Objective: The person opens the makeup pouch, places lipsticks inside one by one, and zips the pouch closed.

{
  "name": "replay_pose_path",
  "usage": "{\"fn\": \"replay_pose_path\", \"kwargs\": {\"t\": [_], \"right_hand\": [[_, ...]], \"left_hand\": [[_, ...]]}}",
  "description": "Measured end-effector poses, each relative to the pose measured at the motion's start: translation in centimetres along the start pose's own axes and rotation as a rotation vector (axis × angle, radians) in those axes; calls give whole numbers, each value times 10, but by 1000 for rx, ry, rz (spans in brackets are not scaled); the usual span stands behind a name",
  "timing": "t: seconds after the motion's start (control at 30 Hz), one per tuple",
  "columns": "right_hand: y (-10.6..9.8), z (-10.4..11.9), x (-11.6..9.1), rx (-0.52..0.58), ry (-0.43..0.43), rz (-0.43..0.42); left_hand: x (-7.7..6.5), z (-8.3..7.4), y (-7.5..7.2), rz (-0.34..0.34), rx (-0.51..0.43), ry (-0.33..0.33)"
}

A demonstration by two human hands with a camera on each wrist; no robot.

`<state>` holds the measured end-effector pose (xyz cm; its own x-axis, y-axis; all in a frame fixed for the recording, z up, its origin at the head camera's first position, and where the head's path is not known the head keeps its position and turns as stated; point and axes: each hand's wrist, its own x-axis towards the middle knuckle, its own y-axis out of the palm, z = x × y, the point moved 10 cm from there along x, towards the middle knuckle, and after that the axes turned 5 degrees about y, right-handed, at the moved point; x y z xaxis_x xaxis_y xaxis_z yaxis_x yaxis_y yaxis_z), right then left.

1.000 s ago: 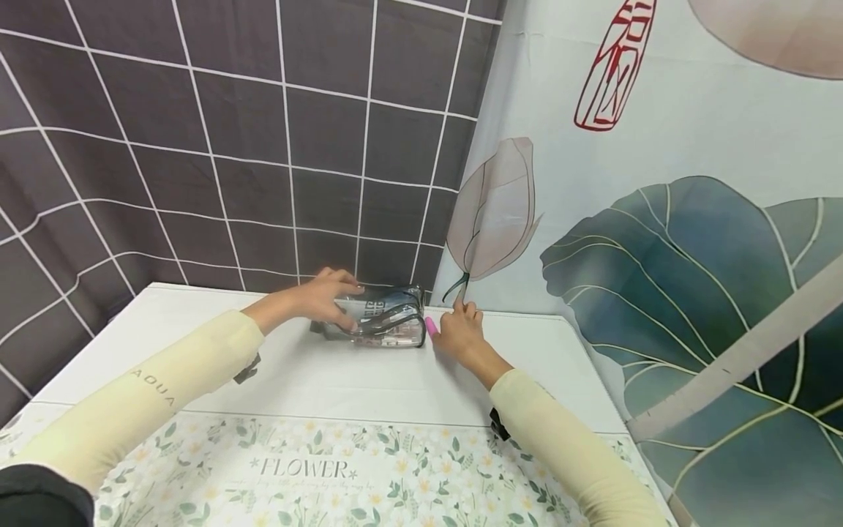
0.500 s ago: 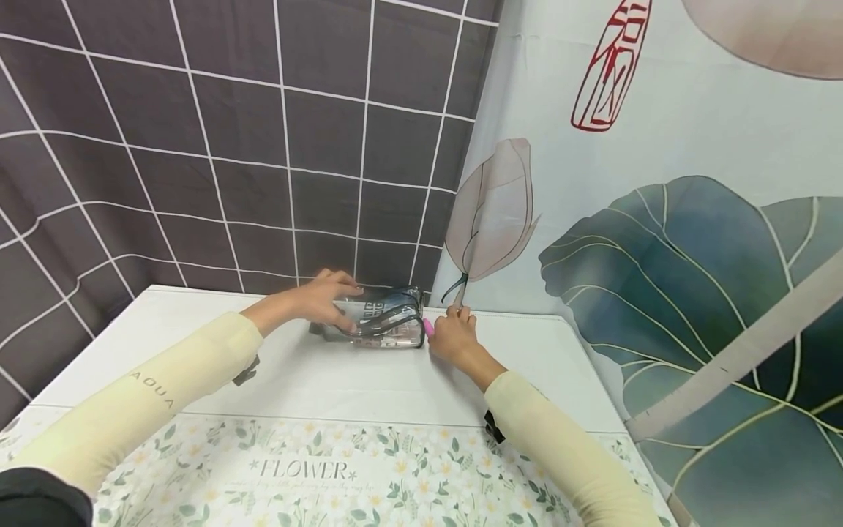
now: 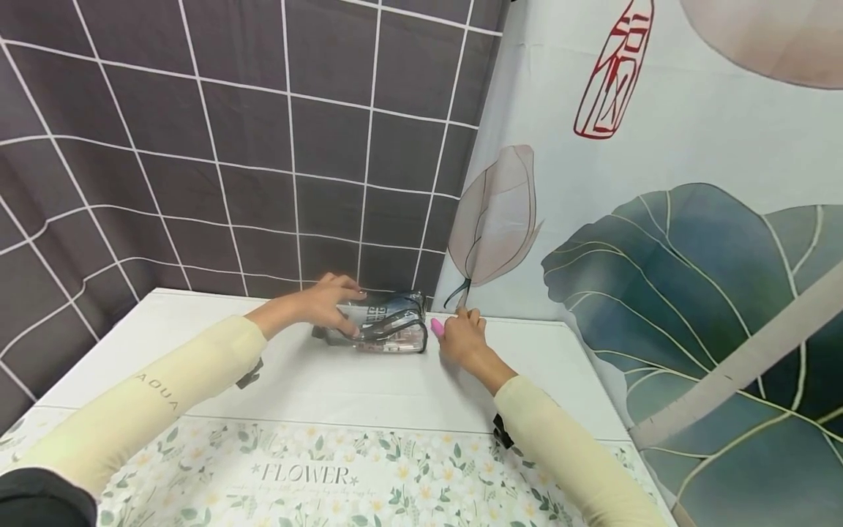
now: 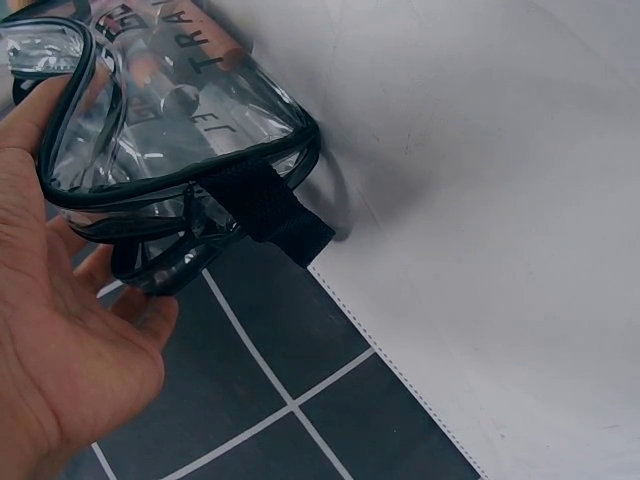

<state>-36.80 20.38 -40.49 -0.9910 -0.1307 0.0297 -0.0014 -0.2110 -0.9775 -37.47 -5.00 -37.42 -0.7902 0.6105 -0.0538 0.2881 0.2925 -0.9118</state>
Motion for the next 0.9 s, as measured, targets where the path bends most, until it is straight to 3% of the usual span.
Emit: {"fn": "replay_pose_path", "kwargs": {"t": [0.4,0.73,0.9], "right_hand": [[-57,25,2,36,-67,-151],[-76,33,1,64,-121,-214],[-82,39,-4,26,-149,-251]], "left_hand": [[-3,-3,-3,4,-4,-5],[0,-1,2,5,7,3],[0,0,2,15,12,3]]}}
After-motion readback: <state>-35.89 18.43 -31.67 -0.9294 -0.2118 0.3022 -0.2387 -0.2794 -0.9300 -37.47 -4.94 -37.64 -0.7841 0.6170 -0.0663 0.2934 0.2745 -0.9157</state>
